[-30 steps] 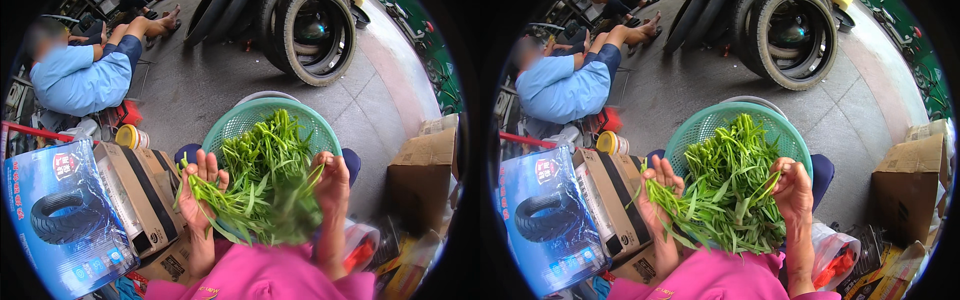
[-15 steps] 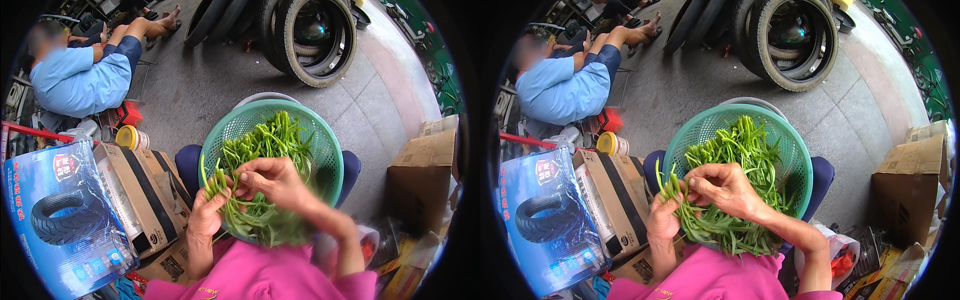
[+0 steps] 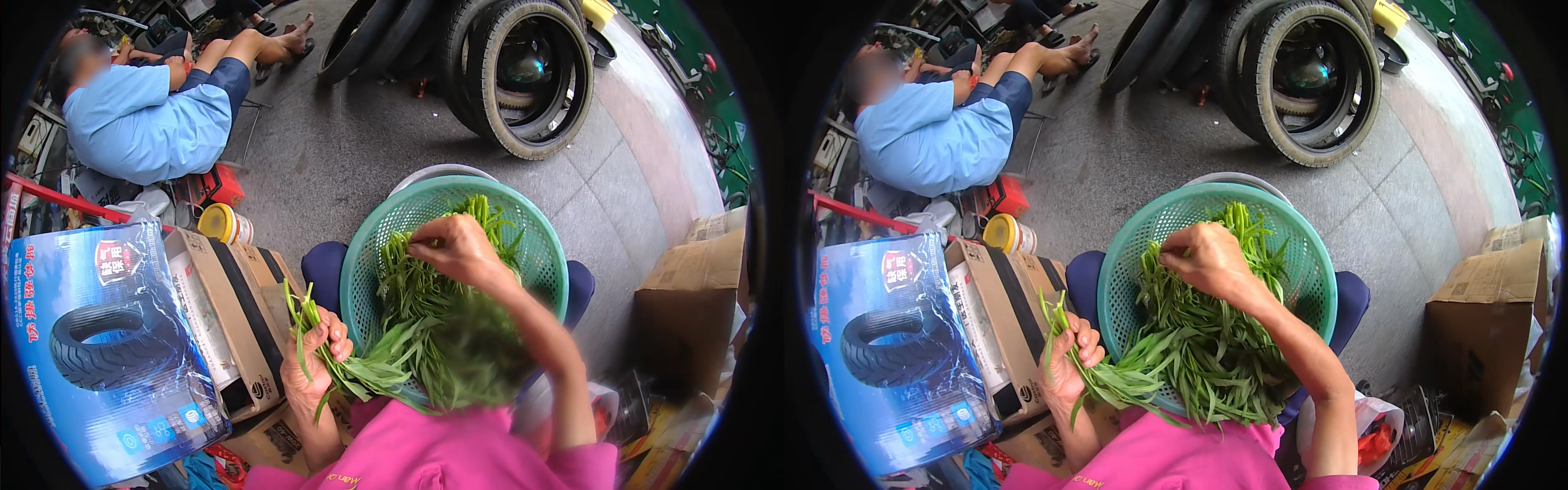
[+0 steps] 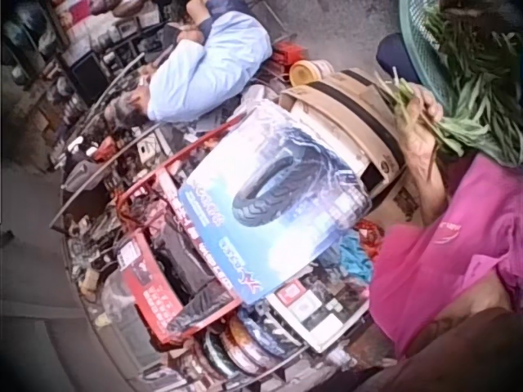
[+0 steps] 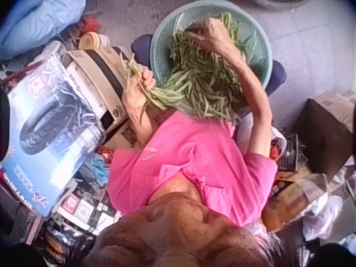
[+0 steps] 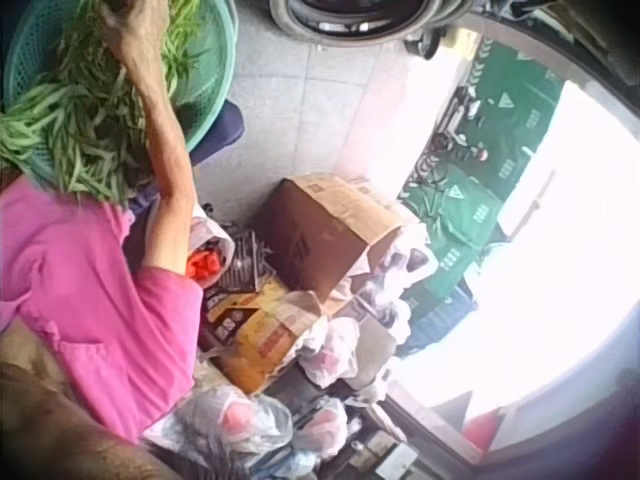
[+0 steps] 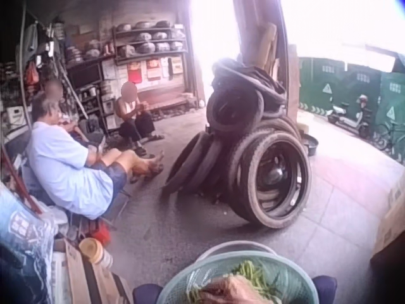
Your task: The person sits on the ground and sorts green leafy vegetables by hand, picking up stems from a green basket and placing them back into the basket. The task continues throughout the clip with repetitive handling of the vegetables.
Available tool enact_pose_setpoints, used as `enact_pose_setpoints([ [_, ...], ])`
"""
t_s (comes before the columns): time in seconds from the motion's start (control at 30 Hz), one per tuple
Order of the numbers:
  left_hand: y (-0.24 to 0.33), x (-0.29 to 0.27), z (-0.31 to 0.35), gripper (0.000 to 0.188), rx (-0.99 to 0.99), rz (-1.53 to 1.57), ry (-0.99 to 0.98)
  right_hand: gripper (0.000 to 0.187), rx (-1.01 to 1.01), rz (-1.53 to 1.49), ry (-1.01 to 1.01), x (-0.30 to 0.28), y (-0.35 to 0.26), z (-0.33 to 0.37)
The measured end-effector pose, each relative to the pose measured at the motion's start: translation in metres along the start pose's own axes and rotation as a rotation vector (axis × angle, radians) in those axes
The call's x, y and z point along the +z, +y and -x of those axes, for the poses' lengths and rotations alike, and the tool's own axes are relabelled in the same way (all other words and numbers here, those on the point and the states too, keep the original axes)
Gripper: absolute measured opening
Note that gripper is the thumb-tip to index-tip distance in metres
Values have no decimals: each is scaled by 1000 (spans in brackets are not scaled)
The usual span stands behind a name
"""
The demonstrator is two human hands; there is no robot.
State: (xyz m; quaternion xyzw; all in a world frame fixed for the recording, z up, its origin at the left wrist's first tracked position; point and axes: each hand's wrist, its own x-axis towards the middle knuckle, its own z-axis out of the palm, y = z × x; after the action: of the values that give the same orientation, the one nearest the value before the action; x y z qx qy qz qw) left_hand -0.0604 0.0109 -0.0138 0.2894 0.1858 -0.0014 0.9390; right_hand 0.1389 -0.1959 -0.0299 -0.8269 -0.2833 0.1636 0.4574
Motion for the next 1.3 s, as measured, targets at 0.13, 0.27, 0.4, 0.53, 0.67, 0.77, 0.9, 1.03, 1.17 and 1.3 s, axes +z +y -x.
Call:
enact_pose_setpoints([
  [0.13,-2,16,-7,18,20,-55,18,16,214,-434,-2,-30,-11,23],
  [0.27,-2,34,-15,21,67,-126,-41,17,196,-694,21,-54,-39,53],
  [0.4,-2,60,-17,19,114,-200,-51,20,203,-802,66,-60,-49,64],
  [0.53,-10,82,-21,15,85,-343,2,22,209,-946,34,-43,-48,70],
  [0.67,-26,87,-24,21,-79,-376,-23,16,266,-842,-55,-28,-56,75],
  [0.77,-35,81,-23,29,-141,-423,72,17,229,-771,6,-22,-54,78],
  [0.9,-36,79,-21,30,-115,-426,102,14,160,-599,22,-26,-52,79],
  [1.03,-32,74,-22,24,-156,-447,89,17,-351,-145,152,-27,-45,80],
  [1.17,-32,65,-17,25,-199,-561,51,20,-533,392,127,-18,-46,87],
  [1.3,-36,66,-7,21,-256,-520,46,15,-493,252,157,-14,-54,93],
])
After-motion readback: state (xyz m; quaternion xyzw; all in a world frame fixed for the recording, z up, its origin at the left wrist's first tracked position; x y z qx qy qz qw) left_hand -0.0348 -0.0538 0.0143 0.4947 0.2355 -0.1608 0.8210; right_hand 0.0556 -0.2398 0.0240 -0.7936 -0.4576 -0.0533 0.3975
